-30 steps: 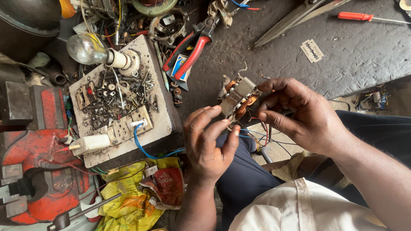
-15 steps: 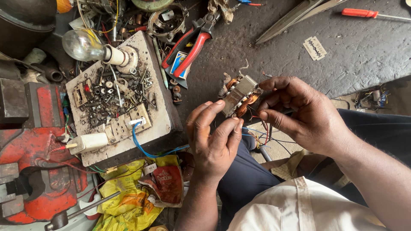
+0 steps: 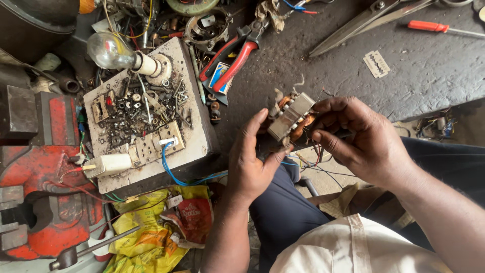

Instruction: The person manipulates a small electrical component, likely a transformer, by hand. They pull and separate wires, remove a metal plate, and inspect the internal copper windings. The person continues to adjust and examine the component throughout the clip.

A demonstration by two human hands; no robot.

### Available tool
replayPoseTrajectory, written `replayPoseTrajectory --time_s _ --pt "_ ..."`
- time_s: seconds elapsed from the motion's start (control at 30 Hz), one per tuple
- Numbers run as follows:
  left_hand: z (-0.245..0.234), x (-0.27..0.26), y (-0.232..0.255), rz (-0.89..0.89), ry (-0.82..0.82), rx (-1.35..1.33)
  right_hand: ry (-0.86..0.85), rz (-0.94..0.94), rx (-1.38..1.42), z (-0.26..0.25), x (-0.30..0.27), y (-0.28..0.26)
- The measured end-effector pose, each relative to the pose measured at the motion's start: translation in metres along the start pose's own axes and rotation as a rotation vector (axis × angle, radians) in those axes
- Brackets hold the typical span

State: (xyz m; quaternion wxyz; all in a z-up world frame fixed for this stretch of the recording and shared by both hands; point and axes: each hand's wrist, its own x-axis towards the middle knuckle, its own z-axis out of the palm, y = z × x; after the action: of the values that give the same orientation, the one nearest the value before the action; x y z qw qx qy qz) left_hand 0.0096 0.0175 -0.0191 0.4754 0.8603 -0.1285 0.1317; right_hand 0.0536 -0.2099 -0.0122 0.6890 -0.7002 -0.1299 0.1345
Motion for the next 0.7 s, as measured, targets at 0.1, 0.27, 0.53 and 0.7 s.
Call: replayPoseTrajectory --time_s 0.1,0.27,0.53,0.7 --pt "0.004 -0.003 0.001 0.054 0.034 0.029 -0.009 -0.063 -0.104 -0.005 -0.005 -0.001" --pt "0.01 -0.003 0.008 0.16 0.073 0.046 0.134 -0.255 -0.377 -0.009 -0.019 -0.01" --pt "0.016 0.001 0.012 0.227 0.044 0.109 0.305 -0.515 -0.679 0.002 -0.03 -0.005" --pt "0.016 0.0 0.008 0.208 0.039 0.118 0.307 -0.49 -0.609 0.004 -0.028 -0.001"
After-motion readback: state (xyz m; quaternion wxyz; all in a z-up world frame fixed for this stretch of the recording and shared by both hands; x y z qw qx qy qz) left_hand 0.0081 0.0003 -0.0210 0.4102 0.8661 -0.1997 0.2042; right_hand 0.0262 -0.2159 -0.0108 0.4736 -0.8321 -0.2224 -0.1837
